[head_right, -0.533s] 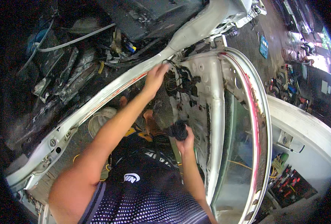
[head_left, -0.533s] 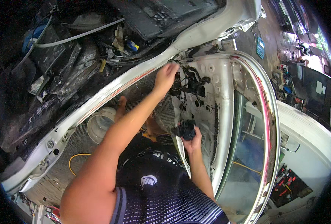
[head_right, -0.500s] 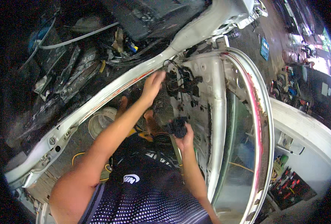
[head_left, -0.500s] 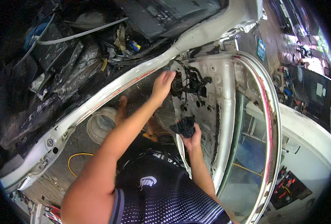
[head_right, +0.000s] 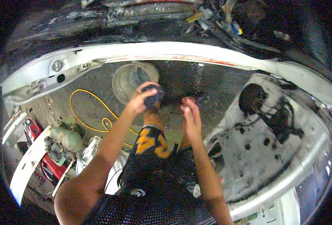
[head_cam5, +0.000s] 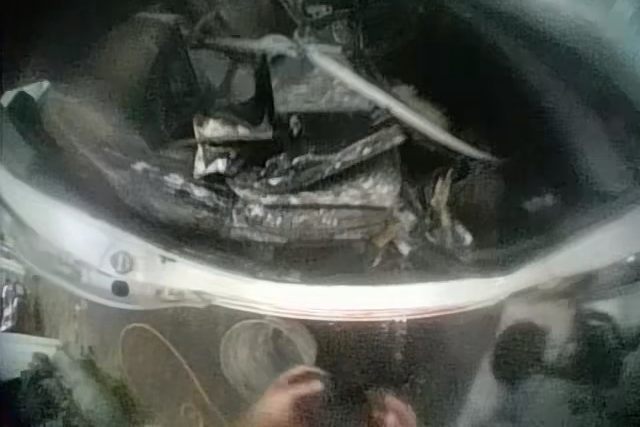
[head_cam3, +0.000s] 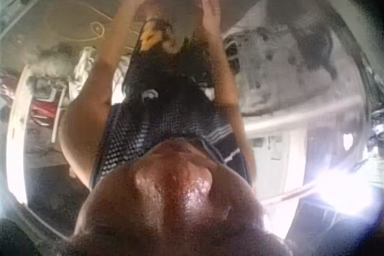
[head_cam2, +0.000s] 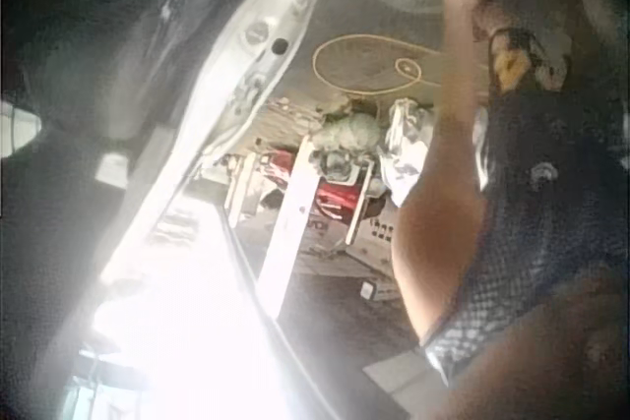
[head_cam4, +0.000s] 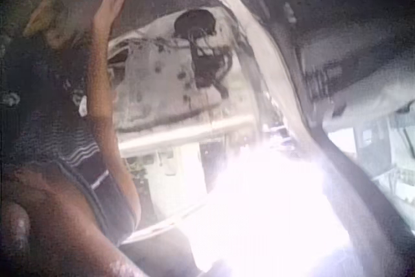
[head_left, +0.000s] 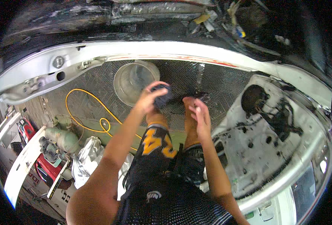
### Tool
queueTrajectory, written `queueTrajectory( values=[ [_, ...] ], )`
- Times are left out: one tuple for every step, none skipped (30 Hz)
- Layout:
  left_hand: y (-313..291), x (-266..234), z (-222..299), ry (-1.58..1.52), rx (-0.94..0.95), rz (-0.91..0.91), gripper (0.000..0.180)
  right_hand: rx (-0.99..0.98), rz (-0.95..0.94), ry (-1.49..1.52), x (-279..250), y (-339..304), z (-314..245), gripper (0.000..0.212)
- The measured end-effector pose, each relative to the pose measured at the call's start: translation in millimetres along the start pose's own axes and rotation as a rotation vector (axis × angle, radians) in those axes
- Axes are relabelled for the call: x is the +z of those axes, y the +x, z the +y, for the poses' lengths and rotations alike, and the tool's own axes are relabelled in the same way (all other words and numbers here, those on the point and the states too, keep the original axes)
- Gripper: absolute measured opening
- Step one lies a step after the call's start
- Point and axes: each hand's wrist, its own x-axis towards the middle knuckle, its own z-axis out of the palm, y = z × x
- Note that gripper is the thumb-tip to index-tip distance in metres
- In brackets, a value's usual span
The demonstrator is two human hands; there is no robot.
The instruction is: The person cleans the interior of a white car using a dark cloth and a bucket of water. They wipe the door jambs, floor mats, and interior panels, repeatedly dipping the cloth into the bucket to rinse it.
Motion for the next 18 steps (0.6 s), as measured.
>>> queueTrajectory(
  values=[
    [24, -49, -1, -0.053, -0.029, 0.106, 0.032, 0.095, 0.002, -0.019, -4, 7, 17, 0.04],
    [40, -95, -9, 0.009, -0.024, 0.234, 0.032, 0.206, 0.008, -0.032, -9, 2, 38, 0.043],
    [70, -143, -22, 0.154, 0.03, 0.369, 0.035, 0.309, 0.017, -0.049, -12, 5, 64, 0.046],
    [102, -188, -34, 0.337, 0.068, 0.416, 0.04, 0.332, 0.048, -0.049, -11, 5, 91, 0.045],
    [135, -234, -51, 0.418, 0.038, 0.465, 0.043, 0.355, 0.067, -0.056, -10, 9, 119, 0.044],
    [167, -241, -59, 0.595, 0.089, 0.506, 0.046, 0.375, 0.115, -0.056, -10, 14, 150, 0.043],
    [202, -262, -73, 0.855, 0.207, 0.47, 0.055, 0.395, 0.12, -0.058, -8, 18, 177, 0.041],
    [234, -289, -100, 0.946, 0.28, 0.451, 0.054, 0.418, 0.108, -0.076, -5, 18, 199, 0.039],
    [254, -313, -126, 1.03, 0.362, 0.44, 0.053, 0.437, 0.087, -0.1, -1, 21, 217, 0.037],
    [270, -315, -148, 1.466, 0.277, 0.426, 0.052, 0.366, 0.083, -0.056, 5, 20, 235, 0.032],
    [280, -316, -173, 1.898, 0.191, 0.396, 0.05, 0.39, 0.026, -0.099, 8, 20, 250, 0.031],
    [286, -315, -188, 2.021, 0.13, 0.268, 0.05, 0.414, -0.012, -0.138, 15, 20, 256, 0.03],
    [290, -312, -202, 2.135, 0.08, 0.124, 0.049, 0.439, -0.053, -0.173, 19, 19, 263, 0.029],
    [295, -310, -191, 1.942, 0.047, -0.094, 0.049, 0.409, -0.039, -0.197, 20, 18, 272, 0.028],
    [297, -319, -192, 1.889, 0.141, -0.092, 0.048, 0.381, -0.077, -0.23, 22, 17, 273, 0.028],
    [293, -336, -193, 1.831, 0.226, -0.068, 0.047, 0.354, -0.141, -0.265, 23, 15, 267, 0.028],
    [288, -362, -217, 1.901, 0.448, 0.148, 0.045, 0.385, -0.156, -0.266, 23, 13, 264, 0.028],
    [283, -354, -208, 1.86, 0.542, 0.267, 0.043, 0.402, -0.132, -0.251, 18, 10, 270, 0.027]
  ],
)
